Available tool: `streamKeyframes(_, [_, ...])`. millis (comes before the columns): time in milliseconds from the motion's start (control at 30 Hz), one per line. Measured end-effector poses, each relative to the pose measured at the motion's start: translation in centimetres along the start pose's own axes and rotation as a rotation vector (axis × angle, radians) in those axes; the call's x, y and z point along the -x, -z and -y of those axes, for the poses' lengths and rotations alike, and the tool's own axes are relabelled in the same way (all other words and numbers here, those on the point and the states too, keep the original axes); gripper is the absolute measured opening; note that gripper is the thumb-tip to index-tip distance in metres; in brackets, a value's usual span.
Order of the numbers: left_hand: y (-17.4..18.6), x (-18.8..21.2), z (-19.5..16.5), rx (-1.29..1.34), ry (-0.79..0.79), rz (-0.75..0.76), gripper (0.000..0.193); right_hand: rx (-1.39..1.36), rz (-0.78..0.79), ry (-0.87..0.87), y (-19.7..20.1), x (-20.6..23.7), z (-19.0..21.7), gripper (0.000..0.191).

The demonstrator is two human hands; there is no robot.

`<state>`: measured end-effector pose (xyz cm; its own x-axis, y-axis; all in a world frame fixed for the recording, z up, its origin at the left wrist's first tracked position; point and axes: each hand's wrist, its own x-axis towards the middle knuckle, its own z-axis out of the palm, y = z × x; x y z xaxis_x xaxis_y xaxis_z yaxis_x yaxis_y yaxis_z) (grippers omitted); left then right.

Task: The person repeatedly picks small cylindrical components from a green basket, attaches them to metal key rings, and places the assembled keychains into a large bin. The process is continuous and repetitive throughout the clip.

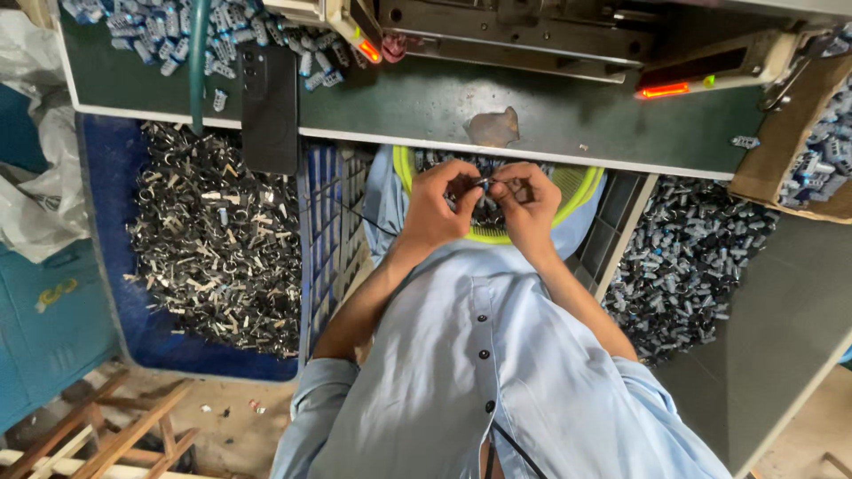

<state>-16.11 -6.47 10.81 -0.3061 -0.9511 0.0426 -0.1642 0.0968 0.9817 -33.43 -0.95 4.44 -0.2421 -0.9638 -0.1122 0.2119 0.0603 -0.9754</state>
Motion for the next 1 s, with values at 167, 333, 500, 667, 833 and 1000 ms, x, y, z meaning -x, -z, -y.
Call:
streamKeyframes(167, [0.2,-0.9,-1.4,-0.038,-0.058,0.016,0.015,-0.004,0.059,0.068,-0.3,0.1,-0.3,0.020])
streamKeyframes(333, [-0.1,0.2,-0.9,-0.186,-0.124,-0.037,0.018,-0.173,0.184,-0.134,0.4,0.4,-0.8,0.029])
streamKeyframes(500, [-0.3,2.5,1.1,-0.378,-0.253,-0.103,0.016,-0.086,0.224,-0.301,0.6,0.8,-1.8,0.034])
streamKeyframes(667, [-0.3,5.2,2.5,-0.240,-0.034,-0.166,0.012,-0.081,0.246,-0.348,0.6,2.8,-3.8,0.027])
streamKeyframes(833, [0.3,6.9,2.8,-0.057,0.177,-0.193,0.011,-0.137,0.219,-0.383,1.2,4.0,-5.8,0.015])
streamKeyframes(1000, [0.7,6.5,1.9,-0.256,-0.002,-0.151,0.018,-0.266,0.170,-0.471,0.6,3.0,-4.8,0.022])
